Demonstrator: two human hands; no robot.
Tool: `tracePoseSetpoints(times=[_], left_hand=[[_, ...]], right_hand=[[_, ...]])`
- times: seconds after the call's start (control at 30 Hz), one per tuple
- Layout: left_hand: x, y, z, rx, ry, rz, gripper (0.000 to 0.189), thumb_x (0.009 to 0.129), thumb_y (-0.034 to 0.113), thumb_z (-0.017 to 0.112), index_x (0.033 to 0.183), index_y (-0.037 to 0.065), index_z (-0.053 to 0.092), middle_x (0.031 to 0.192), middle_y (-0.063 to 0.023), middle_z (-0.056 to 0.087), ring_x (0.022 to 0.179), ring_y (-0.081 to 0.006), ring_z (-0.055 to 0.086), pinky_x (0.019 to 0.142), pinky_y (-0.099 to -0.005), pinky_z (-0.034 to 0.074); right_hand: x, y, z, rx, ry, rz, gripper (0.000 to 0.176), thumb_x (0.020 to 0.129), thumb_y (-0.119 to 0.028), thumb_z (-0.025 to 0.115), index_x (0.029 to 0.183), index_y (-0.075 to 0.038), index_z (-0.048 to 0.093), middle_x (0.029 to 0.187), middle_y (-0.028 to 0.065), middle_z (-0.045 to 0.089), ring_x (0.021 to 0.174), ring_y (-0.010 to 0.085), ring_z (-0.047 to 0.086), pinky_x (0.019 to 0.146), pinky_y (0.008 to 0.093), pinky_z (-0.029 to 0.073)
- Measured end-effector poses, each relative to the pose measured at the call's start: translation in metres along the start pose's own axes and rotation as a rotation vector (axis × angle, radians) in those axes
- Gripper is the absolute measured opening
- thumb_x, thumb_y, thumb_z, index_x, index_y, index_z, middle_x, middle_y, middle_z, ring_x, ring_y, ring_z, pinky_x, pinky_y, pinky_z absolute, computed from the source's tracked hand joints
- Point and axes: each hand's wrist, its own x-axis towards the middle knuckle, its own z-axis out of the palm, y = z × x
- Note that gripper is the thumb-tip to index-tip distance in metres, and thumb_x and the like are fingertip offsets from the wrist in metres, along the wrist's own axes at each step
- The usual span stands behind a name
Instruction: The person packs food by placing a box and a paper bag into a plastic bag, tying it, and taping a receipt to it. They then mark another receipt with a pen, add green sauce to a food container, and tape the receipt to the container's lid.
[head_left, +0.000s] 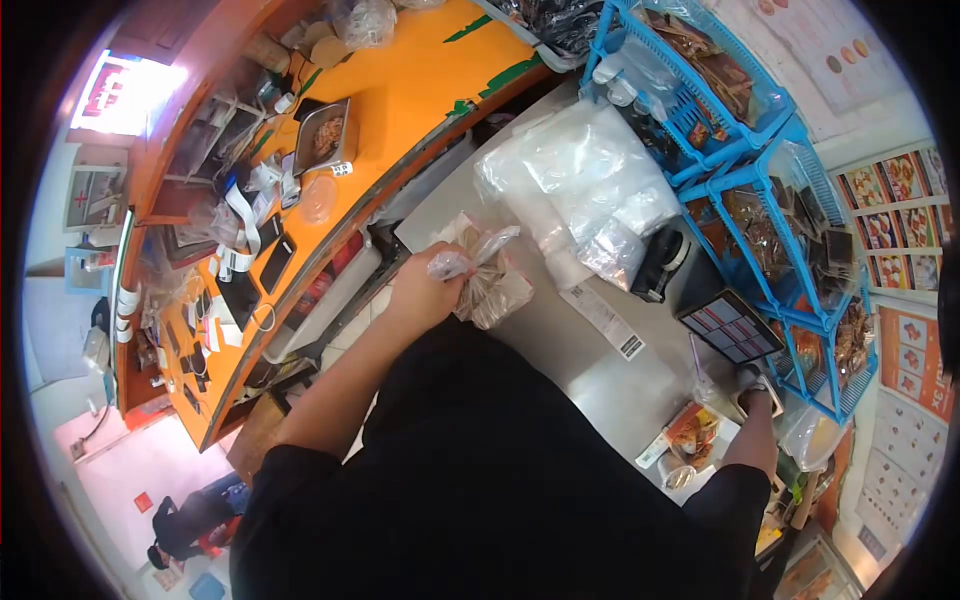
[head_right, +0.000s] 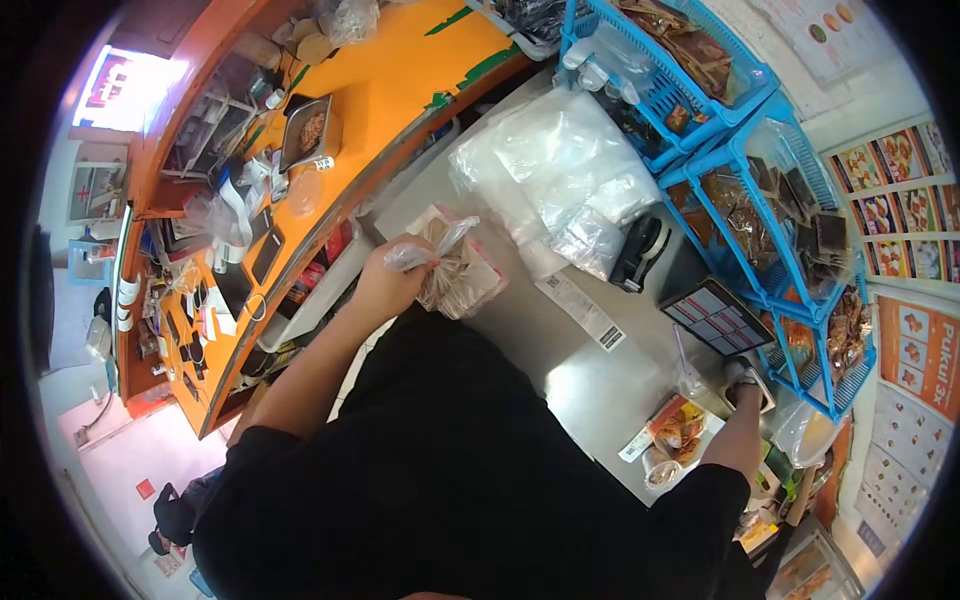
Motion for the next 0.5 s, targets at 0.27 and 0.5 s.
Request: tracePoseSetpoints(times=[0.27,0.5], left_hand=[[0.005,0.008,-0.007,0.152,-0.092,0.046,0.010,0.093,0.014,0.074,0.098,0.005,0.072,0.099,-0.0138,0.073,0.090,-0.0361,0.072,0.080,-0.0450,0.057],[0.013,-0.001,-0.021,0.356,-0.236,0.327,0.009,0.092,0.012,0.071,0.096,0.005,0.067,0.093,-0.0164,0.071,0.086,-0.0424,0.069,0.077,-0.0521,0.054]], right_hand=[[-0.010,0.005,-0.021,0.205,-0.085,0.108,0.016,0.090,-0.019,0.071,0.099,-0.007,0.077,0.088,0.0102,0.077,0.076,0.0240,0.073,0.066,0.0409,0.060],[-0.100,-0.027,-0.129,-0.002,-0.151,0.099,0.018,0.089,-0.014,0.068,0.076,-0.004,0.075,0.072,0.0101,0.076,0.050,0.0177,0.067,0.049,0.0337,0.049]])
